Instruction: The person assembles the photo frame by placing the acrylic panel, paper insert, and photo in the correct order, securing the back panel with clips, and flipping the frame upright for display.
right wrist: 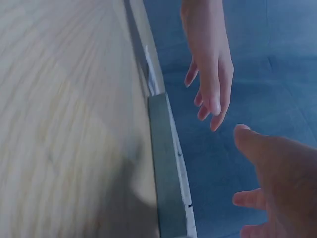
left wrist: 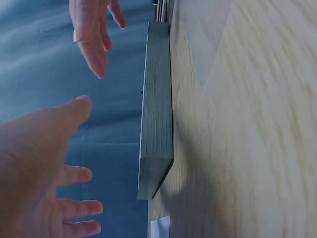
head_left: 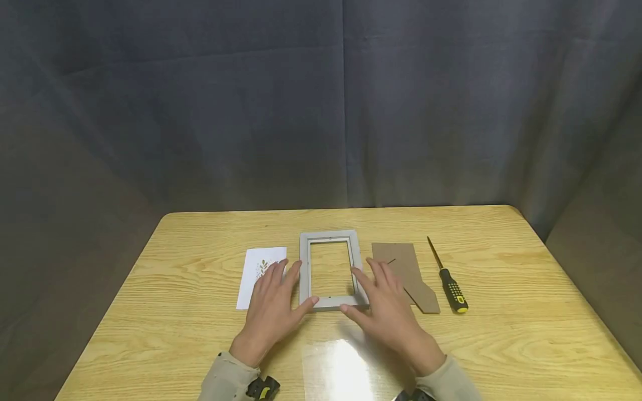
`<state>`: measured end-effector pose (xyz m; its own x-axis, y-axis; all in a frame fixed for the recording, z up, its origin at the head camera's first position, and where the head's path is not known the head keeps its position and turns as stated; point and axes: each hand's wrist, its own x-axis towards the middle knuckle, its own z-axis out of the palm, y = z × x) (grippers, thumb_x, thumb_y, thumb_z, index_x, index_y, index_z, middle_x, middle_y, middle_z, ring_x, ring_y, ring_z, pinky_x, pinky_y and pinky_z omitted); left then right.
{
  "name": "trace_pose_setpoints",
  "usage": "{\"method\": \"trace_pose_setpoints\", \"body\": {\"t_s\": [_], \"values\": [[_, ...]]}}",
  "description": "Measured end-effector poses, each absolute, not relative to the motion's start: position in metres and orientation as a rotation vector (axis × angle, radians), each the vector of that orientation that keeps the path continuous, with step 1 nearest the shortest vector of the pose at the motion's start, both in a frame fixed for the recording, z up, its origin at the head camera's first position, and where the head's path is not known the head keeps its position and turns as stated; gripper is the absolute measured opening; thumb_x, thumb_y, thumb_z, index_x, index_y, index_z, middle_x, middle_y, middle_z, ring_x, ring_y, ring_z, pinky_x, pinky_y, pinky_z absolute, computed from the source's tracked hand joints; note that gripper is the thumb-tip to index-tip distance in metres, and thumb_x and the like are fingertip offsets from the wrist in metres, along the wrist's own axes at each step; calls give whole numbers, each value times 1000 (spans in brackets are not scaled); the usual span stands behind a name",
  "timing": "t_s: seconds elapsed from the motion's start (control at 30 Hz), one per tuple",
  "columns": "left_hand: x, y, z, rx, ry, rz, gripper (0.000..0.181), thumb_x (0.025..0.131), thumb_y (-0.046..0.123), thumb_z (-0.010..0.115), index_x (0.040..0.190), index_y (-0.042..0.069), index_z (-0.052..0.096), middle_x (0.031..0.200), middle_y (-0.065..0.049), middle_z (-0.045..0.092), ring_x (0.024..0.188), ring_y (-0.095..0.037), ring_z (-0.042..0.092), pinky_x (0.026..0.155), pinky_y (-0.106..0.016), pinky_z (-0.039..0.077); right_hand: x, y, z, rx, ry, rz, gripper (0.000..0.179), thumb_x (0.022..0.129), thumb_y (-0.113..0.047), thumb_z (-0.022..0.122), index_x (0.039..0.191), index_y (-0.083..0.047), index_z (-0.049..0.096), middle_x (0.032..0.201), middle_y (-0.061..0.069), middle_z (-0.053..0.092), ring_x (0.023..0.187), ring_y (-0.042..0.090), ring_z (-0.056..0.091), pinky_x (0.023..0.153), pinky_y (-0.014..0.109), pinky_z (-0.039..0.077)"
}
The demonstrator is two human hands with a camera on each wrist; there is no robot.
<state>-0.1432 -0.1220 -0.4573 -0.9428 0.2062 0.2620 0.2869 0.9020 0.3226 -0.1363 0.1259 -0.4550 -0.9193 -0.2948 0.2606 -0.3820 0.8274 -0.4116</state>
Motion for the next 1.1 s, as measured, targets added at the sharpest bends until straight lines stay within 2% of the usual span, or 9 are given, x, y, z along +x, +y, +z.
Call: {"method": "trace_pose_setpoints", "body": {"t_s": [0.17, 0.37, 0.47, 0.63, 0.83, 1.1], "values": [[-144, -122, -456, -343, -2820, -573, 75, 89, 55, 69, 148, 13, 49, 146, -19, 53, 137, -40, 49, 108, -57, 44, -131, 120, -449, 574, -2791, 727, 75, 84, -52, 76, 145, -14, 54, 155, 20, 42, 144, 41, 38, 113, 66, 33], [-143, -122, -455, -274, -2841, -642, 67, 91, 52, 69, 143, 11, 55, 139, -17, 60, 131, -36, 55, 105, -54, 48, -124, 113, -443, 653, -2831, 768, 74, 83, -48, 78, 143, -13, 55, 149, 19, 50, 140, 39, 44, 110, 67, 36], [-144, -123, -456, -273, -2832, -636, 63, 92, 50, 69, 140, 10, 57, 136, -16, 62, 128, -35, 58, 102, -53, 50, -120, 111, -440, 706, -2844, 776, 66, 83, -46, 79, 136, -13, 60, 139, 14, 60, 131, 36, 55, 106, 59, 44], [-145, -125, -457, -275, -2827, -625, 59, 92, 47, 70, 136, 9, 60, 133, -15, 65, 127, -35, 59, 101, -53, 51, -115, 109, -434, 865, -2841, 784, 49, 83, -41, 80, 120, -11, 69, 120, 4, 73, 109, 24, 69, 93, 44, 55], [-146, -126, -455, -260, -2833, -643, 58, 92, 47, 70, 133, 7, 62, 131, -15, 67, 125, -34, 61, 100, -52, 51, -108, 103, -431, 1007, -2884, 760, 45, 80, -37, 84, 115, -12, 70, 114, 1, 74, 100, 19, 70, 84, 36, 56], [-149, -129, -455, -242, -2789, -596, 51, 93, 43, 70, 127, 6, 66, 122, -16, 72, 112, -35, 68, 92, -49, 55, -100, 93, -435, 1083, -2950, 656, 52, 72, -35, 89, 115, -13, 71, 112, -1, 72, 100, 16, 66, 84, 34, 54]]}}
